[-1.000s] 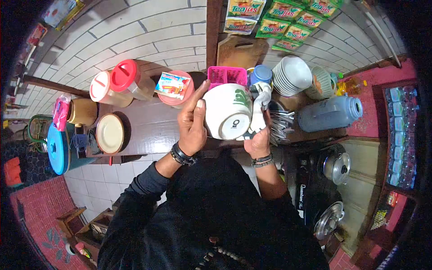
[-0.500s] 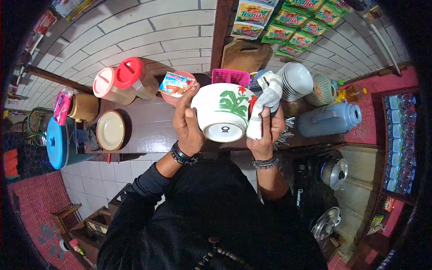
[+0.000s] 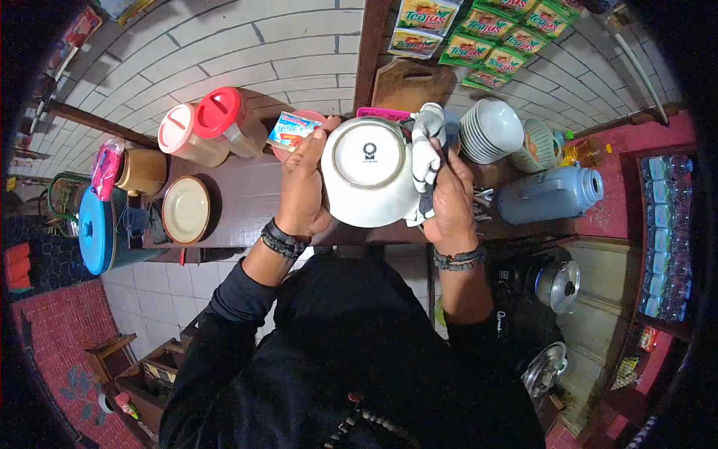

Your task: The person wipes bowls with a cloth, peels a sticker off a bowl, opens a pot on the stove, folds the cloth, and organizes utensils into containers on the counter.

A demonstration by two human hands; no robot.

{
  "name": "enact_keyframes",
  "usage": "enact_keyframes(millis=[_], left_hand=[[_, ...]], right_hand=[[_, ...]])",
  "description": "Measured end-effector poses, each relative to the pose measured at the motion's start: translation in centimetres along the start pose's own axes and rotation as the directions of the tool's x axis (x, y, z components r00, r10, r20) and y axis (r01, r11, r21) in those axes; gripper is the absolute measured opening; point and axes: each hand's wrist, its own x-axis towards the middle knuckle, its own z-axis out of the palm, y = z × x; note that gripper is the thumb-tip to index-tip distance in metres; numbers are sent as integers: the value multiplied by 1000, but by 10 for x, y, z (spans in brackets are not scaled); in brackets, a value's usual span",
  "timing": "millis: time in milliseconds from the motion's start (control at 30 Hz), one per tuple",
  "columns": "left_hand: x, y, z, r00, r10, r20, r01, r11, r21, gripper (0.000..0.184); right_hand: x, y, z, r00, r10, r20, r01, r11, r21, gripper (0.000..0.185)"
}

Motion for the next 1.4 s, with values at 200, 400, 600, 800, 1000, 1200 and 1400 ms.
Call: enact_keyframes(millis=[200,400,600,800,1000,1200,1400], left_hand=[[-1,1,3,999,-33,-15,33,999,1,35],[-7,2,17,998,-24,-57,25,999,25,40],[-12,-4,24,993,100,-66,-86,977,197,32],[-17,-13,35,975,211,-66,-194,960,201,31],[-16,-17,36,931,364,19,-353,886,302,32],[-29,-14,34,919,358,167,-395,835,383,32],[-28,-22,31,897,394,198,-428,666,611,33]], right_hand=[[2,-7,6,994,62,-93,-67,997,-47,31],[15,7,-12,985,151,-80,-146,987,69,29],[17,20,-28,984,178,-23,-174,979,110,35],[12,22,-29,983,182,-34,-174,971,164,36],[1,20,-10,995,50,-82,-36,987,155,36],[8,-4,-16,999,-34,23,35,999,-14,29],[3,-30,18,736,-399,547,676,389,-625,35]])
